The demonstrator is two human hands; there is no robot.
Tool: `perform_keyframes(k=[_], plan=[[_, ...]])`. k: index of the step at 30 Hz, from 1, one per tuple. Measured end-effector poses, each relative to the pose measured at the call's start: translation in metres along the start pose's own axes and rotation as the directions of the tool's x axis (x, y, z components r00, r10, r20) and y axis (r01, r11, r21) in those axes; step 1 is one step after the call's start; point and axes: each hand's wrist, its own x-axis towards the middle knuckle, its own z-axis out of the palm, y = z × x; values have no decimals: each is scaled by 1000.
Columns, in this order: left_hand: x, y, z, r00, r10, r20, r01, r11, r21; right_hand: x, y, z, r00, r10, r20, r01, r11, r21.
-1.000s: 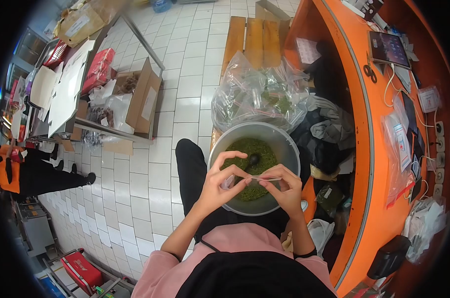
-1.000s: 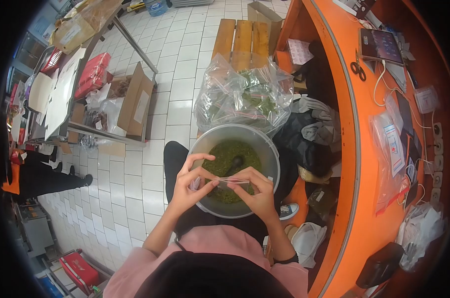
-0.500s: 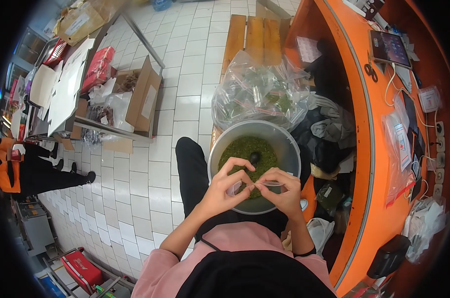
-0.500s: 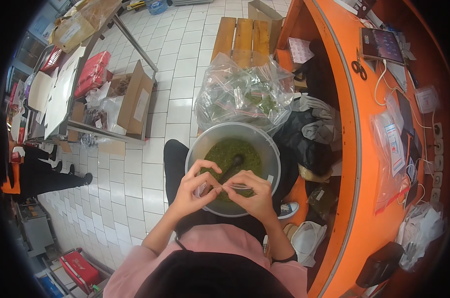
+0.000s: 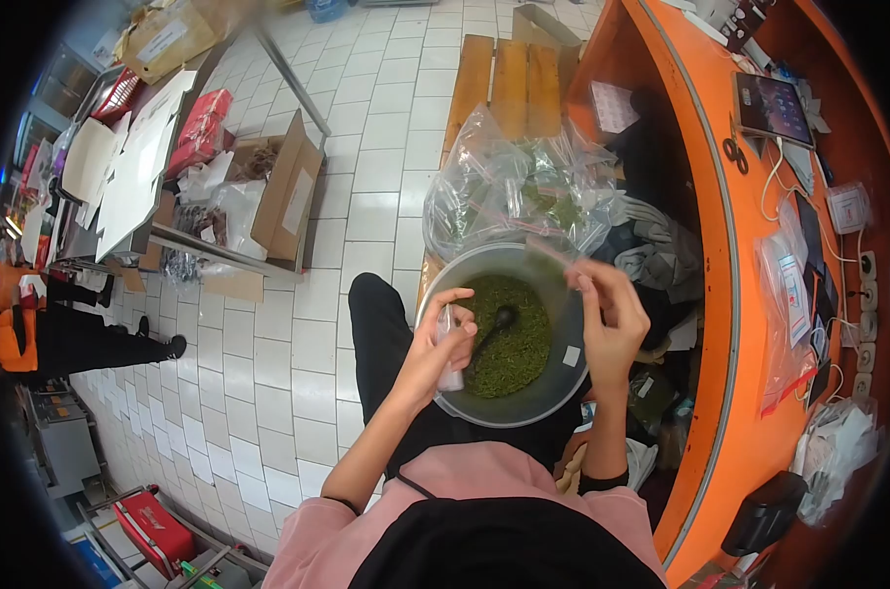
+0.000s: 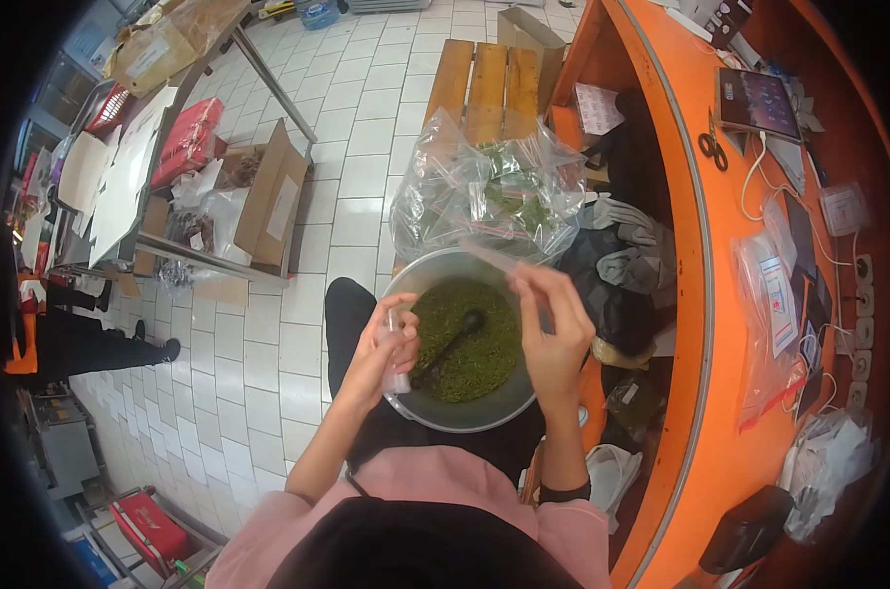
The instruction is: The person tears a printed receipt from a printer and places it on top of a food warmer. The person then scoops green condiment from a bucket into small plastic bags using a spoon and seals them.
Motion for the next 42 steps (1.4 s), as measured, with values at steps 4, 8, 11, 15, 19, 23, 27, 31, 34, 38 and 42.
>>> perform_keyframes(k=[4, 8, 11, 15, 19, 23, 27, 31, 34, 38, 42], plan=[[7, -8, 0, 999, -11, 48, 25, 950, -310, -1, -5, 10, 996, -53, 76, 68, 977, -203], [7, -9, 9, 999, 26, 35, -18, 975, -222, -36, -7, 19, 833, 184, 523, -228, 973, 21], [7, -13, 5, 998, 22, 56, -15, 993, -116, -52, 2, 24, 845, 255, 470, -268, 963, -41], [6, -18, 5, 993, -6, 117, 2, 999, 34, -61, 7, 24, 897, 273, 347, -280, 959, -31], [7, -23, 0, 996, -68, 61, 58, 987, 152, -68, 15, 32, 938, 279, 206, -300, 951, 80], [9, -33, -14, 993, 64, 100, -87, 965, 249, -66, 21, 23, 946, 292, 141, -303, 951, 66], [9, -30, -17, 983, 182, -3, -174, 943, 283, -65, 21, 14, 957, 289, -5, -288, 956, 54], [3, -15, 3, 957, 273, -96, -200, 864, 462, -61, 2, 6, 988, 145, 61, -139, 986, -93], [2, -13, 11, 982, 187, 4, -160, 827, 539, -64, -2, 6, 983, 102, 151, -87, 991, -103], [1, -10, 14, 977, 212, 18, -184, 796, 577, -64, -6, 7, 987, 62, 145, -37, 985, -170], [-2, -12, 12, 925, 348, 154, -352, 628, 694, -63, -7, 4, 933, -31, 357, 78, 990, -118]])
